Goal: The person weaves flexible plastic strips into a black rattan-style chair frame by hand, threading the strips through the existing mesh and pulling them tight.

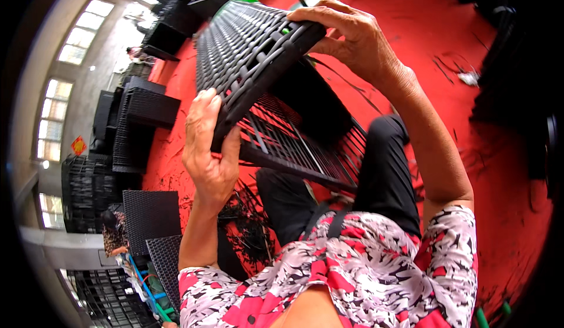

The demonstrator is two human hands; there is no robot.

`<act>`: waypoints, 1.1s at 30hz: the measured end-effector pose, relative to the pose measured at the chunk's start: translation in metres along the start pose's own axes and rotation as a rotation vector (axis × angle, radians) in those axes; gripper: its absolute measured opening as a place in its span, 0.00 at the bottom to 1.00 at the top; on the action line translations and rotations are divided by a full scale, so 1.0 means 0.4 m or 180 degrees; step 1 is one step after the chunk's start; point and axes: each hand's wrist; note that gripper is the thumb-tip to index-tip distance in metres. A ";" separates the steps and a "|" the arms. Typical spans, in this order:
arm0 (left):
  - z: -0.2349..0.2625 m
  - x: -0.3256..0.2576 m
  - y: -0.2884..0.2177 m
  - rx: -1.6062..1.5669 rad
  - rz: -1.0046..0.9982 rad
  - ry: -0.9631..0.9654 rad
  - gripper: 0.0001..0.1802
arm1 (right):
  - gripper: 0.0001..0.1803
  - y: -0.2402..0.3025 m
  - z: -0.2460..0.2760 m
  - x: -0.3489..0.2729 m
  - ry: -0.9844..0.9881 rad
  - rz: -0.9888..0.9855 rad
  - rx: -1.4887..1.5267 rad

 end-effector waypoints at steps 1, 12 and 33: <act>-0.005 0.015 0.019 -0.0043 0.0099 -0.0125 0.21 | 0.24 -0.009 -0.009 0.029 0.0101 -0.0116 0.0044; 0.033 0.054 0.007 0.0764 0.0376 -0.0486 0.19 | 0.23 -0.062 -0.091 0.208 0.0462 0.0289 0.0440; 0.071 -0.030 -0.006 0.0732 0.0396 -0.0559 0.22 | 0.23 0.006 -0.138 0.135 -0.0038 -0.0018 0.1138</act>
Point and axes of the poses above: each hand's wrist, its own x-axis towards the middle knuckle, its own z-axis out of the back of the hand, y = z × x, and after that the axes turned 1 degree about -z, right-handed
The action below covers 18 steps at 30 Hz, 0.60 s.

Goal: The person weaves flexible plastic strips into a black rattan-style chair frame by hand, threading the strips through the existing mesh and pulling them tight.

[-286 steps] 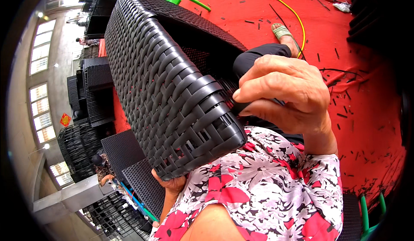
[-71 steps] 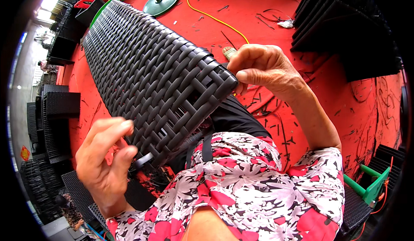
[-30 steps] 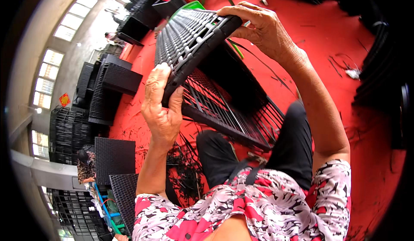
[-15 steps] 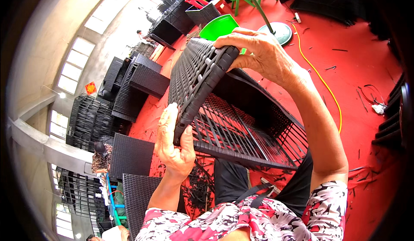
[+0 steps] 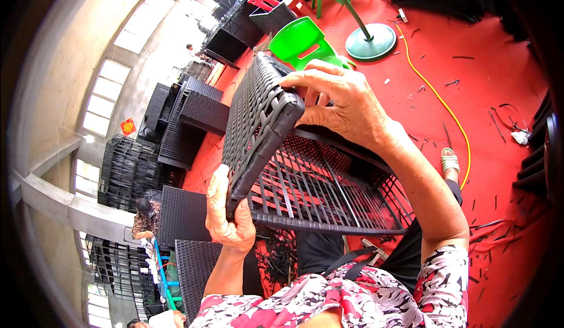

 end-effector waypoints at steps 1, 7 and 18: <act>0.003 -0.011 0.006 -0.0041 -0.0027 -0.0011 0.23 | 0.23 0.006 -0.001 -0.009 -0.0007 0.0046 -0.0052; 0.038 -0.072 0.025 -0.0208 -0.0217 0.0091 0.22 | 0.22 0.050 -0.015 -0.066 -0.0130 0.0292 -0.0123; 0.082 -0.178 -0.036 -0.0188 -0.0530 0.0586 0.25 | 0.25 0.139 0.031 -0.212 -0.0141 0.0529 -0.0502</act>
Point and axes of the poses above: each hand's wrist, its own x-axis towards the middle knuckle, its own z-axis out of the back of the hand, y = z × x, and after that the axes turned 1 degree about -z, right-handed
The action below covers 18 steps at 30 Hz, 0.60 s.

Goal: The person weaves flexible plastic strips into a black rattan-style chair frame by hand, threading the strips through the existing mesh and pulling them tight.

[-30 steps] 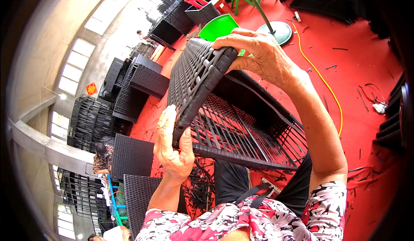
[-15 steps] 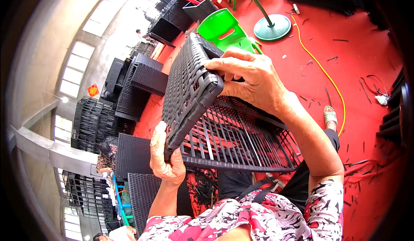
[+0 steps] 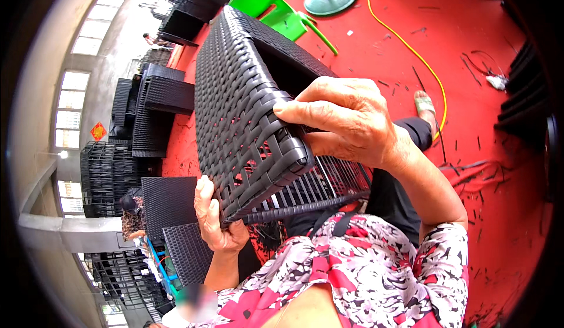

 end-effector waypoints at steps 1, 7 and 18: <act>0.002 -0.004 -0.012 0.0013 -0.0016 0.0038 0.25 | 0.25 0.010 0.012 -0.010 0.0009 -0.0026 -0.0008; -0.014 -0.011 -0.073 0.0027 -0.0150 0.0223 0.24 | 0.28 0.050 0.081 -0.081 0.0069 -0.0215 -0.0127; -0.006 -0.057 -0.081 0.0058 -0.0255 0.0396 0.23 | 0.10 0.196 0.086 -0.186 0.0058 -0.2084 0.1630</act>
Point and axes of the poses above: each hand's wrist, its own x-axis towards the middle knuckle, its own z-axis out of the back of the hand, y = z × x, and after that the axes turned 1 degree about -z, right-handed
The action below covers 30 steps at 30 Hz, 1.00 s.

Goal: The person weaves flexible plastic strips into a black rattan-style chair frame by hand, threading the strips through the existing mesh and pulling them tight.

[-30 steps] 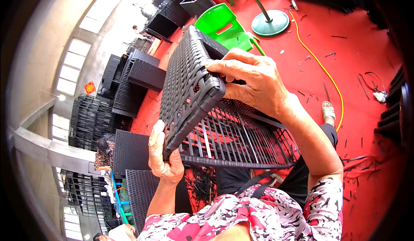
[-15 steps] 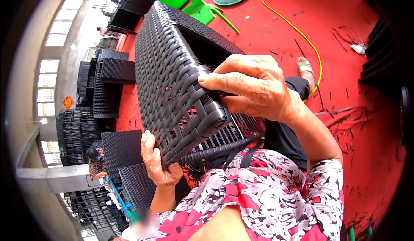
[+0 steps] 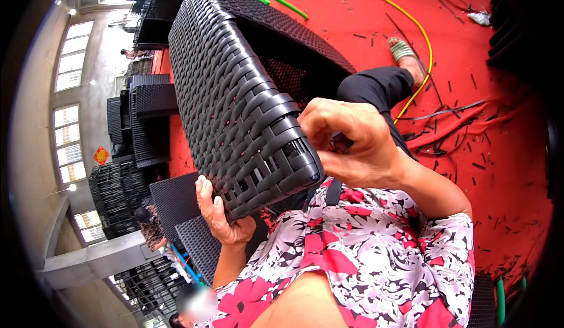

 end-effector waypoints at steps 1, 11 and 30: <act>0.001 -0.008 -0.003 0.0030 0.0031 0.0005 0.23 | 0.09 -0.007 -0.009 -0.011 0.0031 -0.0205 0.0452; 0.008 -0.054 -0.008 0.0018 0.0276 -0.0045 0.23 | 0.08 0.034 -0.044 -0.031 0.0264 -0.1915 0.2641; 0.008 -0.031 -0.025 -0.0097 0.0310 -0.0037 0.25 | 0.11 0.038 -0.040 -0.036 0.0010 -0.1840 0.3090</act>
Point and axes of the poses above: each hand's wrist, its own x-axis towards the middle knuckle, its own z-axis out of the back of the hand, y = z × x, and after that the axes turned 1 degree about -z, right-handed
